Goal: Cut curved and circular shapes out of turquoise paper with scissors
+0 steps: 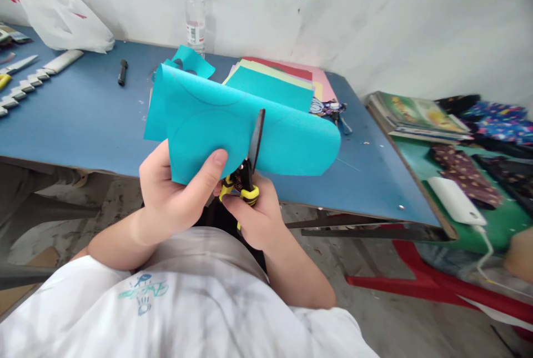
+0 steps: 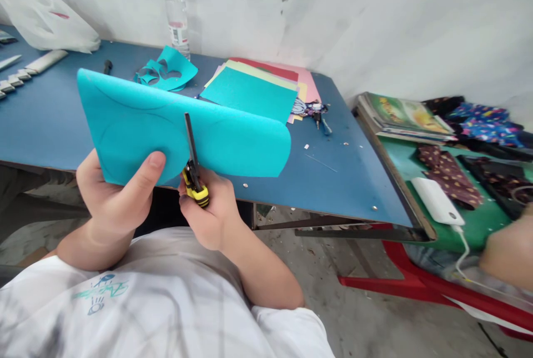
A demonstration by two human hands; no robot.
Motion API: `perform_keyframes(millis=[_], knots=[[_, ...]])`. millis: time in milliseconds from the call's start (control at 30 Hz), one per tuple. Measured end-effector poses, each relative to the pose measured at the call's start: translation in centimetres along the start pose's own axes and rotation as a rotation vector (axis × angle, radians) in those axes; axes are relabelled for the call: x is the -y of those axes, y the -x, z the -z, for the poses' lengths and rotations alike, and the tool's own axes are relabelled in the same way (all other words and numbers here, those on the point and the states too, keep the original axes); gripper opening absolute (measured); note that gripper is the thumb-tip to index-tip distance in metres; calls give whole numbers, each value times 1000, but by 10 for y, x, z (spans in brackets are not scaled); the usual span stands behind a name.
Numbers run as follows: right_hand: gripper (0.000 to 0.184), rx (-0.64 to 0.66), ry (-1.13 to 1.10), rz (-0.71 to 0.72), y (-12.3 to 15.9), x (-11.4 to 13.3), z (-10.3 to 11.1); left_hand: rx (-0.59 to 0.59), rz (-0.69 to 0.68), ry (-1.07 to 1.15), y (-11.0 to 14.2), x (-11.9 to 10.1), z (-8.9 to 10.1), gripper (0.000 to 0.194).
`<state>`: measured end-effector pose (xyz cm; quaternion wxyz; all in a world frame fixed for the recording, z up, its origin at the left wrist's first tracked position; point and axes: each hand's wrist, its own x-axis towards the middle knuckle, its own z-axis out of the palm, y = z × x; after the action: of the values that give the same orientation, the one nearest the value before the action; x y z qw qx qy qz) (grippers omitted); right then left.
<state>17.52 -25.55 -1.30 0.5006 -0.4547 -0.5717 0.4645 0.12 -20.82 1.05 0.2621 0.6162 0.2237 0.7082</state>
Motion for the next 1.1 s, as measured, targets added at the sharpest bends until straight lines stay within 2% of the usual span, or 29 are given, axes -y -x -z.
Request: perform_keyframes(millis=[100,167,333,667,933,1100], knots=[[7,4,0,12,0,-2,0,48,-135,14,-9,3,-4,54],[6,9,-5,14,0,-2,0,60,-176,21,-11,5,-5,54],[7,13,-17,20,1,-2,0,31,-163,-12,-6,10,-2,58],[7,23,-40,14,1,-3,0,28,-224,-110,-7,11,2,61],[7,24,-26,29,-1,-2,1,53,-246,-118,-11,10,4,60],[10,26,-33,30,-1,-1,2,21,-269,-81,-12,21,10,69]])
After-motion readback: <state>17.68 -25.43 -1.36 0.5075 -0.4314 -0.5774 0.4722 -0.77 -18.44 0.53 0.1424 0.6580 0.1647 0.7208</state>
